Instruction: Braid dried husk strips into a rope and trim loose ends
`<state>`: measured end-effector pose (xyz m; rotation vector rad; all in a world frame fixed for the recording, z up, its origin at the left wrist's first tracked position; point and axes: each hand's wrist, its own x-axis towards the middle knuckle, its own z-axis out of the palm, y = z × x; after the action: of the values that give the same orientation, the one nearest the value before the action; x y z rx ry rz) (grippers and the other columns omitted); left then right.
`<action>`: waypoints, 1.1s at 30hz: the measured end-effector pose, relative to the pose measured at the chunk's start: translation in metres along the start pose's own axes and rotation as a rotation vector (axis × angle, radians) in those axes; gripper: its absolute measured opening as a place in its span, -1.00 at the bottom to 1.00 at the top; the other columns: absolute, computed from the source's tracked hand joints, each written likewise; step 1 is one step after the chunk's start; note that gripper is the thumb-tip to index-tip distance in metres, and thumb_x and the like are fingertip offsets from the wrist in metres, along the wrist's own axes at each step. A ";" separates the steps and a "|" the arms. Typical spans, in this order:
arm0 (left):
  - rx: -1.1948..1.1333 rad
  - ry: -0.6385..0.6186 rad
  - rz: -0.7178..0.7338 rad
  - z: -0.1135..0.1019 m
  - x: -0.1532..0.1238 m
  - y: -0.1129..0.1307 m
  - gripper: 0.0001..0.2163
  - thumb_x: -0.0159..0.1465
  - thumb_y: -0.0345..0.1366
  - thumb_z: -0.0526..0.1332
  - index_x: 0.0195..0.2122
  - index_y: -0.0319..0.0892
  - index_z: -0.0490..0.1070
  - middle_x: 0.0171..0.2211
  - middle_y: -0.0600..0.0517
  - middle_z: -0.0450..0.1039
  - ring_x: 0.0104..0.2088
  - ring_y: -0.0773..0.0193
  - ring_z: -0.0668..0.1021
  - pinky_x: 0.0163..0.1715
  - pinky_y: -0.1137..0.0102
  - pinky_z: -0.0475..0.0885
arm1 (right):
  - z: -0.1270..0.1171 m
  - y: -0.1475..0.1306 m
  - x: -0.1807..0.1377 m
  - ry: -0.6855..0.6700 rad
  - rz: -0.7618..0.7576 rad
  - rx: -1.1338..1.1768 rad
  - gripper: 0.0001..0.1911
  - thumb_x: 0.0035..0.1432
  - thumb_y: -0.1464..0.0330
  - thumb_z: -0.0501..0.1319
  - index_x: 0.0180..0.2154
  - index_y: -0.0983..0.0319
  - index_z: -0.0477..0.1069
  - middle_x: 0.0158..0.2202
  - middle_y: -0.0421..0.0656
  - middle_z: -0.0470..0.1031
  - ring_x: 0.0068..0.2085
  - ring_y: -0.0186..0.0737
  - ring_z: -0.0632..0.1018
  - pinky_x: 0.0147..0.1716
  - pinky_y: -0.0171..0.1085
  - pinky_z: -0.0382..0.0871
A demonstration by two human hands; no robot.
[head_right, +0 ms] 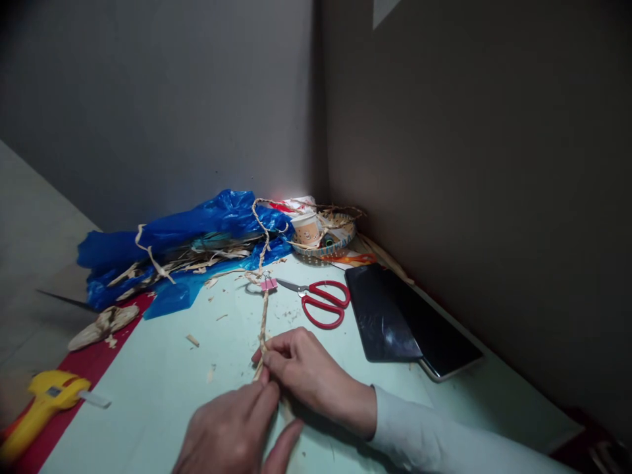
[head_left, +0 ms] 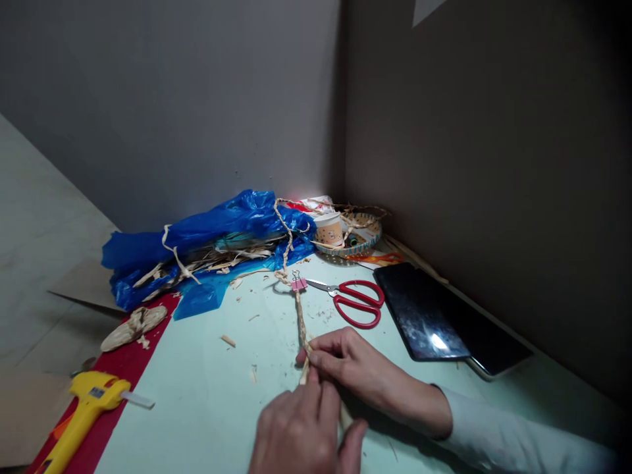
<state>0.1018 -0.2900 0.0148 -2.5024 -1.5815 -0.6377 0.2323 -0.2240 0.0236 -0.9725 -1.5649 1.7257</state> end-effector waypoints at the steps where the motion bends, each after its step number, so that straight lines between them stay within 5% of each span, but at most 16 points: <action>1: -0.129 -0.002 -0.039 -0.007 0.005 -0.006 -0.77 0.27 -0.26 0.13 -0.47 -0.20 0.48 -0.56 -0.10 0.46 -0.53 0.13 0.48 -0.49 0.28 0.19 | 0.000 -0.001 -0.001 -0.003 -0.003 0.007 -0.64 0.16 0.20 0.15 -0.56 0.29 0.37 -0.54 -0.21 0.38 -0.47 -0.32 0.35 -0.38 -0.34 0.25; 5: -0.652 -0.145 -0.526 -0.023 0.026 -0.038 -0.80 0.33 -0.23 0.08 -0.40 -0.14 0.39 -0.42 0.01 0.47 -0.38 0.20 0.48 -0.32 0.34 0.29 | -0.001 0.000 -0.002 -0.028 -0.038 0.042 -0.64 0.19 0.20 0.13 -0.56 0.27 0.32 -0.52 -0.22 0.35 -0.45 -0.32 0.34 -0.37 -0.36 0.22; 7: -1.062 -0.297 -0.601 -0.019 0.032 -0.046 -0.84 0.32 -0.22 0.11 -0.33 -0.15 0.38 -0.38 0.02 0.49 -0.29 0.21 0.50 -0.21 0.35 0.32 | -0.001 0.002 -0.002 -0.063 -0.054 0.058 -0.64 0.23 0.21 0.08 -0.53 0.27 0.32 -0.52 -0.22 0.36 -0.45 -0.32 0.36 -0.35 -0.35 0.25; 9: -1.402 -0.400 -0.655 -0.010 0.034 -0.046 -0.86 0.29 -0.20 0.16 -0.32 -0.17 0.34 -0.46 0.07 0.44 -0.43 0.31 0.48 -0.37 0.42 0.34 | 0.000 0.003 -0.002 -0.103 -0.073 0.066 -0.65 0.26 0.21 0.05 -0.51 0.26 0.32 -0.53 -0.21 0.38 -0.45 -0.30 0.40 -0.30 -0.31 0.29; 11: -1.560 -0.454 -0.731 -0.001 0.033 -0.044 -0.80 0.23 -0.16 0.23 -0.33 -0.17 0.29 -0.54 0.15 0.37 -0.67 0.49 0.29 -0.64 0.54 0.14 | 0.000 0.004 -0.002 -0.119 -0.089 0.060 -0.66 0.26 0.22 0.05 -0.50 0.26 0.32 -0.51 -0.18 0.43 -0.40 -0.26 0.46 -0.27 -0.29 0.32; 14: -1.574 -0.490 -0.786 0.008 0.030 -0.043 -0.70 0.15 -0.08 0.29 -0.35 -0.16 0.25 -0.59 0.17 0.36 -0.75 0.60 0.01 -0.75 0.57 -0.17 | -0.002 0.005 -0.001 -0.142 -0.109 -0.042 -0.67 0.29 0.27 0.02 -0.50 0.25 0.30 -0.46 -0.17 0.45 -0.37 -0.26 0.47 -0.28 -0.31 0.33; 22: -1.598 -0.525 -0.817 0.009 0.028 -0.044 -0.70 0.20 -0.06 0.23 -0.24 -0.15 0.24 -0.64 0.19 0.34 -0.76 0.57 -0.05 -0.80 0.55 -0.18 | -0.005 -0.002 -0.013 -0.063 -0.142 -0.434 -0.71 0.33 0.40 -0.03 -0.42 0.24 0.33 -0.48 -0.20 0.45 -0.37 -0.28 0.48 -0.26 -0.34 0.28; 27: -1.259 -0.437 -0.791 0.005 0.025 -0.044 -0.78 0.27 -0.13 0.11 -0.43 -0.13 0.25 -0.73 0.28 0.12 -0.74 0.49 -0.01 -0.74 0.50 -0.14 | 0.002 -0.006 -0.022 0.083 -0.041 -0.921 -0.71 0.36 0.33 -0.05 -0.37 0.22 0.34 -0.47 -0.12 0.44 -0.44 -0.22 0.42 -0.47 -0.30 0.15; 33: -0.868 -0.359 -0.668 -0.003 0.028 -0.041 -0.68 0.26 -0.18 0.11 -0.62 -0.11 0.17 -0.70 0.20 0.14 -0.61 0.35 0.21 -0.58 0.43 0.06 | 0.003 -0.007 -0.025 0.110 -0.012 -1.071 -0.74 0.31 0.37 -0.03 -0.41 0.18 0.33 -0.45 -0.09 0.43 -0.41 -0.16 0.43 -0.50 -0.27 0.07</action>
<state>0.0751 -0.2485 0.0234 -2.6634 -2.8212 -1.2179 0.2429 -0.2457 0.0334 -1.4739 -2.4284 0.6967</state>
